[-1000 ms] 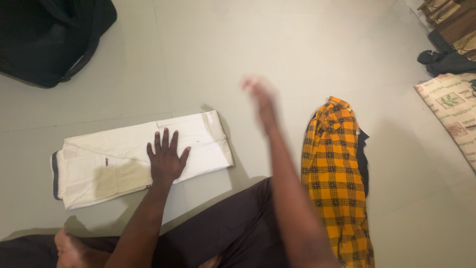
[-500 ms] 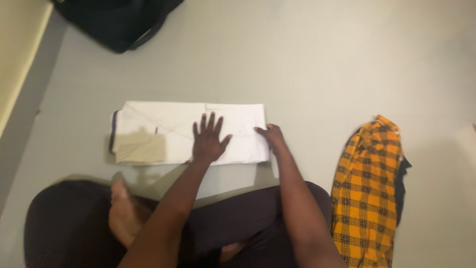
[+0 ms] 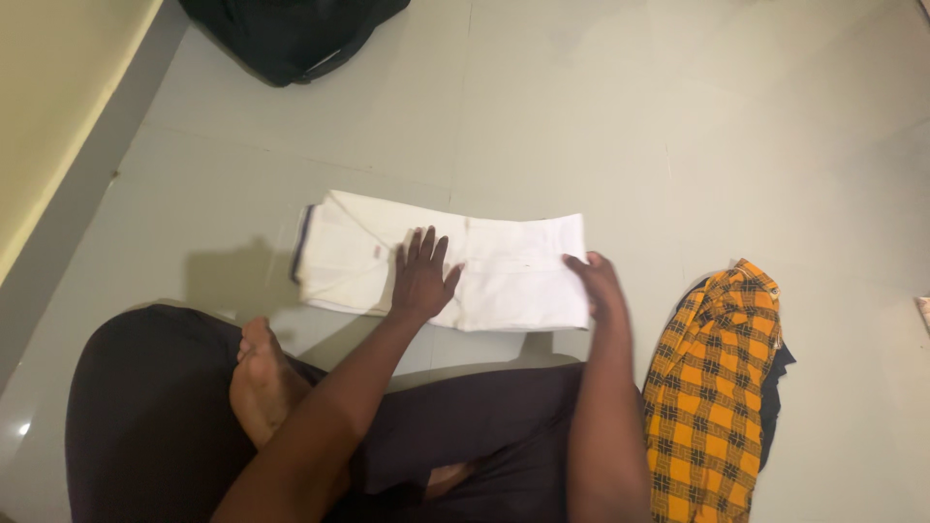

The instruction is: The person folds a white collared shirt by laying it flat on the floor, folding in the sides and sleeves, and then folding it into a rectangle.

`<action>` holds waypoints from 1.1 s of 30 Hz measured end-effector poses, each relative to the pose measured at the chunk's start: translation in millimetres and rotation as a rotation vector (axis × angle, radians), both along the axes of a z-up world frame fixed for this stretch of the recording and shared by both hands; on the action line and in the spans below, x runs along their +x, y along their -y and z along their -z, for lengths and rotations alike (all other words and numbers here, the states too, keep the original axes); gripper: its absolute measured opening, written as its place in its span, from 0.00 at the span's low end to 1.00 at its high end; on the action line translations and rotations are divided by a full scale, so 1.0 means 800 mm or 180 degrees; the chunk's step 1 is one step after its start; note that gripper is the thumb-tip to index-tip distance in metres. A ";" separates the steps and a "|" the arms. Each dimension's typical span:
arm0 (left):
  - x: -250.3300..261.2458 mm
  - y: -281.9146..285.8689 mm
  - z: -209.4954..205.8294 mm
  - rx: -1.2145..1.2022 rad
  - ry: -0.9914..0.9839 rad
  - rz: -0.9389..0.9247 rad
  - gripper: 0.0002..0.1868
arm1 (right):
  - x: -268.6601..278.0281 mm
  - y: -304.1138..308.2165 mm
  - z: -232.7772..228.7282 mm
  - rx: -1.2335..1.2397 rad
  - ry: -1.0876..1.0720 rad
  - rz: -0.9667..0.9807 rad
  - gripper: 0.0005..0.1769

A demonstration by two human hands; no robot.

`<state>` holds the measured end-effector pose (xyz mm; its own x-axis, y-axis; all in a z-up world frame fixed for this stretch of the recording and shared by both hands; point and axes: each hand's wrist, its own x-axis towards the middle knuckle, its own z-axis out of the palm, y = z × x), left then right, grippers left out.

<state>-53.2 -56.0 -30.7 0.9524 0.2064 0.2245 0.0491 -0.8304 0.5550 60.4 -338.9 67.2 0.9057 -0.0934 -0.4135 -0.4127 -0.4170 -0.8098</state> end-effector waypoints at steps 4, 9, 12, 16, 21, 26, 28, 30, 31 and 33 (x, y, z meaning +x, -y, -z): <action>0.015 -0.014 0.010 -0.2430 -0.0269 -0.0239 0.26 | -0.031 0.031 -0.078 0.0300 0.0214 -0.0137 0.22; 0.020 -0.044 0.054 -0.5100 -0.0744 0.0129 0.35 | -0.028 -0.027 -0.092 -0.0121 0.0523 -0.0682 0.22; 0.023 -0.060 0.066 -0.5892 -0.0896 0.0368 0.41 | -0.036 -0.116 -0.065 -0.0004 0.0832 -0.1014 0.21; 0.016 -0.075 0.061 -0.6093 -0.1317 0.0126 0.52 | -0.066 -0.231 -0.011 -0.0108 0.0508 -0.1824 0.21; 0.009 -0.094 0.070 -0.6583 0.0206 0.0551 0.50 | -0.043 -0.183 0.037 -0.1158 0.1138 -0.1640 0.14; 0.006 -0.091 0.055 -0.6687 0.0510 0.0942 0.53 | -0.051 -0.152 0.106 -0.2040 0.2820 -0.1908 0.26; 0.006 -0.088 0.044 -0.6676 0.0711 0.1232 0.53 | -0.062 -0.170 0.124 -0.2691 0.2489 -0.2246 0.30; 0.025 -0.092 0.034 -0.6257 -0.0306 0.0137 0.48 | -0.068 -0.170 0.129 -0.2506 0.2285 -0.2188 0.30; 0.035 -0.098 0.030 -0.5982 -0.0770 -0.0400 0.45 | -0.067 -0.170 0.130 -0.2409 0.2194 -0.2181 0.31; 0.037 -0.122 0.022 -0.4552 -0.0855 -0.0656 0.37 | -0.063 -0.169 0.135 -0.2399 0.2171 -0.2233 0.31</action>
